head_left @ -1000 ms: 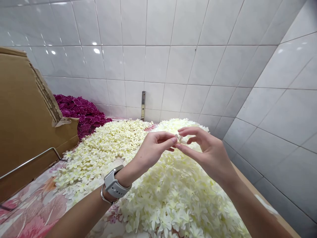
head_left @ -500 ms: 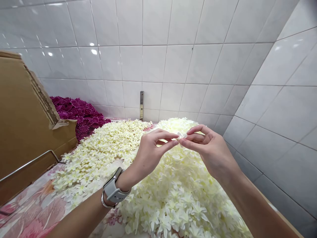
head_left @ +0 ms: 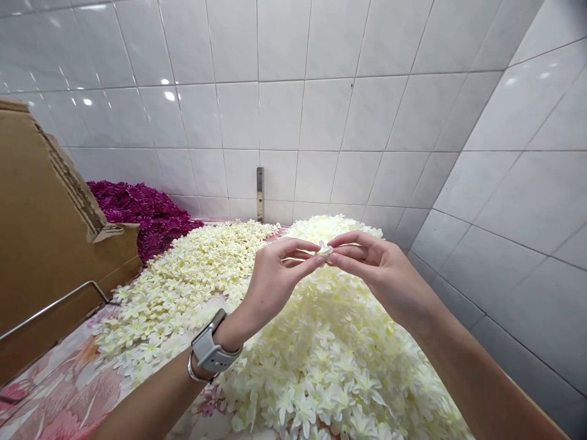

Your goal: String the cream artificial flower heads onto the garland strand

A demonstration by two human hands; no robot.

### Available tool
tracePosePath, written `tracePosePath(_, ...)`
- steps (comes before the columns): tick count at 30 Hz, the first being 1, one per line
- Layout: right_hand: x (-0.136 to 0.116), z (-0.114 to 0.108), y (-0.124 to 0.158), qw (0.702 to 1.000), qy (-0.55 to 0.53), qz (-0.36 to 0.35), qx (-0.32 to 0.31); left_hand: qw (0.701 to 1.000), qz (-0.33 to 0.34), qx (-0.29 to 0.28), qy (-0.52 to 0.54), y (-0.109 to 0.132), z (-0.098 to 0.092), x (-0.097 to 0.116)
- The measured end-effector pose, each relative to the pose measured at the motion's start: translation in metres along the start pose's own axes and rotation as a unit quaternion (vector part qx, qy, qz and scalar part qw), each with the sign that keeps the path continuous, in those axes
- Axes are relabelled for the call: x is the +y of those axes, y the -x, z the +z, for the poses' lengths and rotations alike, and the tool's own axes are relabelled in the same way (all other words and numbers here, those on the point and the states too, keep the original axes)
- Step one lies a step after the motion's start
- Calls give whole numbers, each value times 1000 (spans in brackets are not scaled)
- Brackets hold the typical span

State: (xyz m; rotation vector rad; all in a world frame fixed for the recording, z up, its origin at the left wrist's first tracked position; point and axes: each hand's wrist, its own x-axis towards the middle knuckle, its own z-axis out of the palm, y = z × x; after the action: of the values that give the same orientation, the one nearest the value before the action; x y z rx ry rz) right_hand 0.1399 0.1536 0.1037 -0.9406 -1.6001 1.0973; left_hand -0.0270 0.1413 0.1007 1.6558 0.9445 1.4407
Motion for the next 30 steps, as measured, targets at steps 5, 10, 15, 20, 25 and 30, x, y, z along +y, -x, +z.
tracePosePath(5, 2, 1, -3, 998, -40, 7, 41, 1000, -23, 1, -9, 1, 1, 0)
tracePosePath(10, 3, -1, -5, 995, -16, -8, 99, 999, -30, 27, -13, -1, 0, 0)
tracePosePath(15, 8, -1, -7, 969, 111, -88, 202, 999, -42, 30, -15, -2, -2, 0)
tracePosePath(20, 10, 4, -7, 924, 257, -171, 224, 999, -32, 14, -27, -1, -1, -2)
tracePosePath(25, 0, 5, 1, 988, 117, -91, 54, 1000, -1, -11, -17, 1, 2, -2)
tracePosePath(30, -2, 0, 0, 1000, -14, -18, 19, 998, -26, -29, 43, -1, 2, -1)
